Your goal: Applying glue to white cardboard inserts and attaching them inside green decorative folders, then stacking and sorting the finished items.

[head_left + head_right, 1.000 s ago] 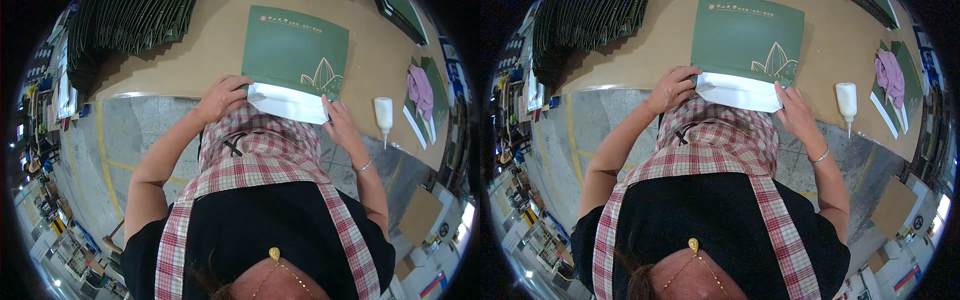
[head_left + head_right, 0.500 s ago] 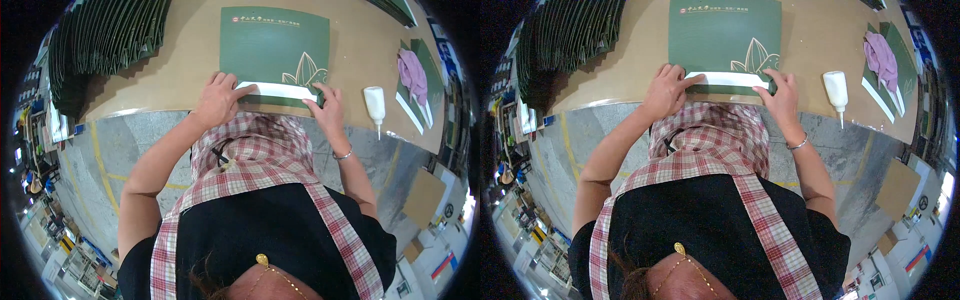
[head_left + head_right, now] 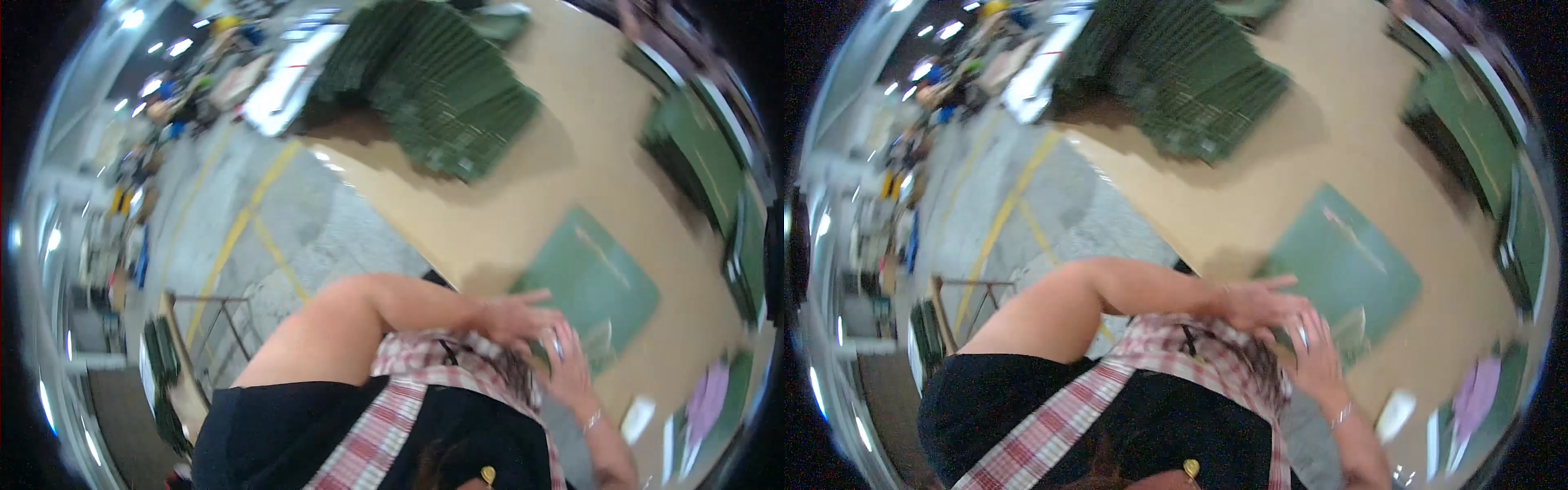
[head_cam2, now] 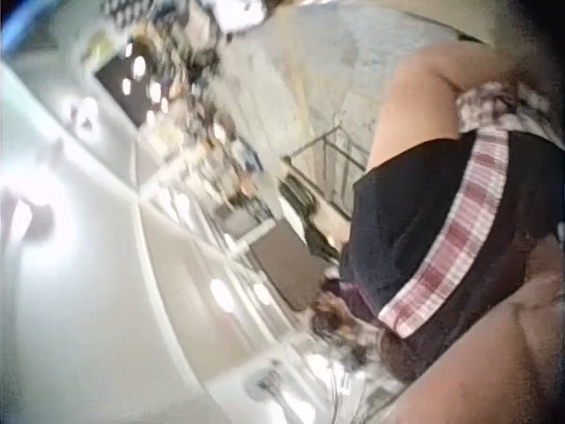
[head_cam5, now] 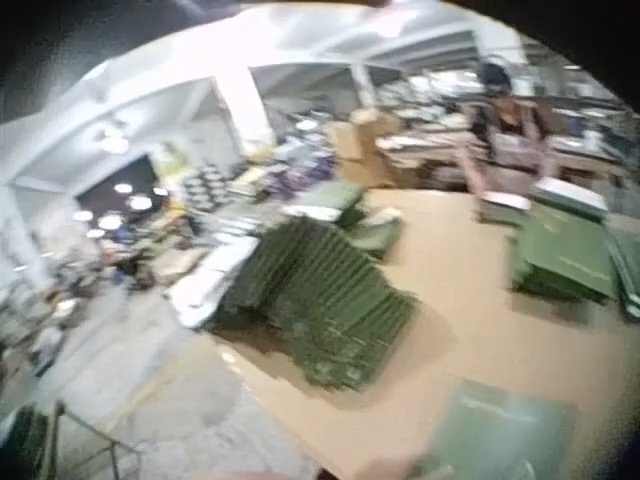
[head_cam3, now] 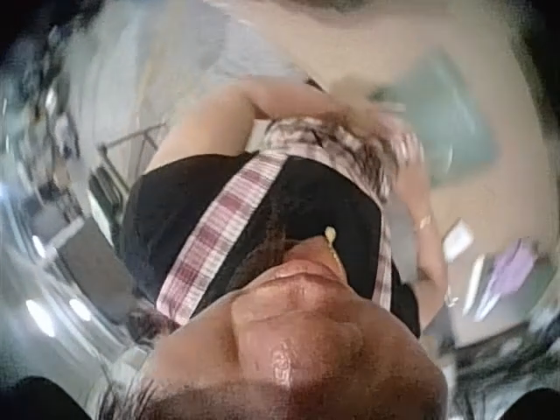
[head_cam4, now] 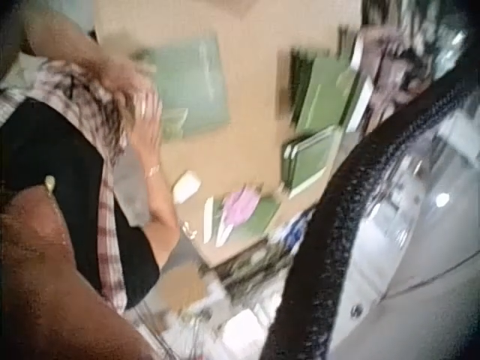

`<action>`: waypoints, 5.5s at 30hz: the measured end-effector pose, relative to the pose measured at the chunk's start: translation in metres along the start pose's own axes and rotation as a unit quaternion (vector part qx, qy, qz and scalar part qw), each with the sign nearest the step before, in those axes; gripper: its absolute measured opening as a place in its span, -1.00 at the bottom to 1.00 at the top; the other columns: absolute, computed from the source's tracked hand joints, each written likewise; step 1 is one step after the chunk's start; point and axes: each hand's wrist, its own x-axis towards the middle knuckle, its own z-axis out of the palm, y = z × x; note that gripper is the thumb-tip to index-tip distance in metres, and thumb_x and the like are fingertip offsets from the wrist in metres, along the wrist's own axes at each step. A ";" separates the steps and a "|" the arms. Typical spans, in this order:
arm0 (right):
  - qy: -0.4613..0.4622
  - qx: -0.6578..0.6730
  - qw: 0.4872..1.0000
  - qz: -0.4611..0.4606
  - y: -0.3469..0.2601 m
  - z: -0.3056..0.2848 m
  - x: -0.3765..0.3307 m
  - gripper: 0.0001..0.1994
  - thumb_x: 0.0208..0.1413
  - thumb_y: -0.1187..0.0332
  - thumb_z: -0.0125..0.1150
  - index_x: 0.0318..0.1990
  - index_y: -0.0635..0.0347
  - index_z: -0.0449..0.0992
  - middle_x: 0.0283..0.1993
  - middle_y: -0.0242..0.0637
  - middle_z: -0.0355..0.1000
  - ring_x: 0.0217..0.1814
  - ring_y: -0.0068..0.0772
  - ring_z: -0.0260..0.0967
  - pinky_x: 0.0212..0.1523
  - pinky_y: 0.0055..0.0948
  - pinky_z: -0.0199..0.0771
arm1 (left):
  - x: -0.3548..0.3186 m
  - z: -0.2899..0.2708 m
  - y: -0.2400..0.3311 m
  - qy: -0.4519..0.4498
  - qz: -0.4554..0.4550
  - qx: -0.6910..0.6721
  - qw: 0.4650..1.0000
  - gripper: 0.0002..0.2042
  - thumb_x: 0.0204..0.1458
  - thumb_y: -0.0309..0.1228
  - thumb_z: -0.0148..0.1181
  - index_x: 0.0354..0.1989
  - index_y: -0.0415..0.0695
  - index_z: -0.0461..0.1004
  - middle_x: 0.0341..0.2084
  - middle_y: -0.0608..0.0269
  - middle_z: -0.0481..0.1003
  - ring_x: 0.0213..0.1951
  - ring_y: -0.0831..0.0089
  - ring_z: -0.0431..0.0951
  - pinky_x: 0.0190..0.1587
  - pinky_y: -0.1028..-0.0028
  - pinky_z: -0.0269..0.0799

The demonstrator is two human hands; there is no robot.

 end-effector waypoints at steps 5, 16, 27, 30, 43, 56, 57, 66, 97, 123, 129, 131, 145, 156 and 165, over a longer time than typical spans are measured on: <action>0.013 -0.007 0.998 -0.069 0.021 0.016 -0.018 -0.13 -0.19 0.20 0.43 0.32 0.11 0.12 0.40 0.16 -0.10 0.47 0.30 -0.17 0.37 0.19 -0.01 | 0.009 0.005 0.010 -0.023 -0.063 0.023 0.997 -0.32 0.09 0.06 0.00 0.36 0.04 0.10 0.40 0.16 0.03 0.43 0.10 -0.08 0.36 -0.23 -0.46; 0.136 -0.072 0.986 0.063 0.008 0.019 0.032 -0.41 0.34 0.00 -0.30 0.37 0.19 0.12 0.41 0.23 -0.07 0.46 0.27 -0.15 0.37 0.11 -0.02 | 0.018 0.024 -0.011 0.032 -0.026 0.029 0.999 -0.41 0.15 0.07 -0.08 0.24 -0.07 0.25 0.27 0.08 0.24 0.37 0.00 0.07 0.31 -0.34 -0.29; 0.115 -0.083 0.982 0.125 -0.004 0.027 0.033 -0.46 0.35 0.09 -0.28 0.38 0.17 0.11 0.42 0.18 -0.08 0.47 0.23 -0.14 0.39 0.06 -0.05 | 0.016 0.039 -0.014 0.069 -0.009 0.066 0.995 -0.48 0.08 -0.01 -0.02 0.06 -0.18 0.41 0.21 0.07 0.31 0.36 0.02 0.07 0.34 -0.29 -0.35; 0.162 -0.076 0.975 0.132 0.010 0.041 0.032 -0.50 0.35 0.20 -0.26 0.39 0.15 0.10 0.43 0.14 -0.07 0.47 0.20 -0.13 0.40 0.00 -0.07 | 0.016 0.029 -0.007 0.052 -0.090 0.062 0.993 -0.46 0.03 -0.09 0.00 0.13 -0.17 0.35 0.25 0.08 0.24 0.38 0.11 0.03 0.35 -0.26 -0.35; 0.223 -0.083 0.958 0.158 -0.006 0.034 0.040 -0.46 0.19 0.26 0.04 0.34 0.02 0.19 0.34 0.17 0.04 0.41 0.24 -0.02 0.39 0.01 -0.01 | 0.015 -0.008 0.022 0.016 -0.211 0.111 0.971 -0.47 0.19 -0.11 -0.12 0.33 0.03 0.18 0.37 0.33 0.10 0.41 0.28 -0.01 0.38 -0.16 -0.38; 0.214 -0.072 0.963 0.149 -0.011 0.021 0.035 -0.43 0.14 0.17 0.13 0.30 0.08 0.23 0.32 0.15 0.09 0.42 0.18 -0.01 0.39 0.01 0.02 | 0.010 -0.016 0.009 0.309 -0.295 -0.218 0.877 -0.93 0.13 -0.47 0.15 -0.31 -0.20 0.49 -0.41 0.13 0.51 -0.37 0.28 0.53 0.06 0.31 0.39; 0.219 -0.077 0.961 0.147 -0.011 0.022 0.034 -0.46 0.14 0.17 0.14 0.28 0.08 0.28 0.32 0.13 0.10 0.42 0.17 -0.01 0.39 0.01 0.02 | 0.010 -0.016 0.011 0.313 -0.318 -0.239 0.863 -0.92 0.15 -0.46 0.13 -0.32 -0.21 0.48 -0.43 0.13 0.49 -0.37 0.31 0.52 -0.03 0.36 0.40; 0.206 -0.066 0.963 0.162 -0.019 0.026 0.026 -0.52 0.16 0.17 0.13 0.21 0.10 0.35 0.31 0.11 0.11 0.42 0.16 -0.01 0.39 -0.01 0.03 | 0.002 -0.001 0.011 0.297 -0.353 -0.288 0.839 -0.72 0.27 -0.33 -0.08 -0.48 -0.24 0.28 -0.56 0.06 0.35 -0.47 0.21 0.41 -0.34 0.27 0.32; 0.191 -0.068 0.963 0.177 -0.007 0.024 0.035 -0.49 0.14 0.26 0.17 0.26 0.01 0.28 0.38 0.02 0.04 0.46 0.11 -0.07 0.40 -0.03 0.01 | 0.012 -0.062 0.023 0.292 -0.040 -0.894 0.339 -0.84 0.20 -0.20 0.13 -0.23 0.04 0.56 -0.03 0.28 0.45 0.06 0.20 0.44 0.14 0.13 0.42; 0.416 0.244 0.850 0.213 0.002 0.031 0.039 -0.80 0.20 0.32 0.13 -0.10 0.21 0.48 -0.18 -0.16 0.45 -0.08 -0.32 0.43 -0.06 -0.39 0.41 | 0.042 -0.016 0.000 0.218 -0.344 -0.650 0.641 -0.79 0.22 -0.36 0.13 -0.38 -0.25 0.42 -0.49 0.22 0.52 -0.45 0.53 0.55 -0.39 0.56 0.50; 0.360 0.303 0.845 0.253 0.002 0.040 0.053 -0.73 0.10 0.20 0.33 -0.39 0.21 0.45 -0.60 -0.48 0.29 -0.52 -0.70 0.17 -0.54 -0.58 0.20 | 0.042 -0.009 0.000 0.224 -0.355 -0.606 0.675 -0.79 0.15 -0.38 0.23 -0.42 -0.25 0.42 -0.51 0.25 0.52 -0.47 0.53 0.57 -0.40 0.57 0.51; 0.348 0.322 0.839 0.267 0.003 0.041 0.053 -0.72 0.12 0.19 0.31 -0.41 0.22 0.45 -0.61 -0.47 0.28 -0.54 -0.69 0.15 -0.55 -0.56 0.19 | 0.041 -0.008 -0.003 0.206 -0.358 -0.603 0.682 -0.79 0.14 -0.38 0.23 -0.43 -0.25 0.42 -0.50 0.24 0.53 -0.46 0.52 0.57 -0.39 0.56 0.52; 0.356 0.476 0.770 0.231 0.007 0.042 0.046 -0.72 0.33 0.28 -0.03 -0.37 0.24 0.47 -0.61 -0.46 0.30 -0.58 -0.70 0.19 -0.56 -0.61 0.19 | 0.042 -0.018 -0.010 0.173 -0.363 -0.688 0.604 -0.75 0.14 -0.33 0.25 -0.45 -0.23 0.39 -0.50 0.17 0.55 -0.46 0.50 0.60 -0.39 0.53 0.60; 0.378 0.386 0.814 0.214 0.006 0.046 0.046 -0.85 0.21 0.38 0.15 -0.37 0.24 0.46 -0.61 -0.47 0.37 -0.60 -0.75 0.22 -0.58 -0.63 0.19 | 0.040 -0.021 -0.010 0.143 -0.366 -0.670 0.630 -0.80 0.20 -0.35 0.16 -0.37 -0.21 0.38 -0.44 0.18 0.55 -0.42 0.51 0.60 -0.32 0.54 0.58; 0.388 0.333 0.827 0.234 0.009 0.051 0.046 -0.85 0.20 0.38 0.15 -0.40 0.23 0.46 -0.66 -0.46 0.36 -0.63 -0.74 0.24 -0.59 -0.62 0.20 | 0.045 -0.021 -0.008 0.148 -0.383 -0.647 0.642 -0.78 0.21 -0.37 0.15 -0.41 -0.23 0.35 -0.47 0.16 0.54 -0.41 0.46 0.61 -0.35 0.52 0.60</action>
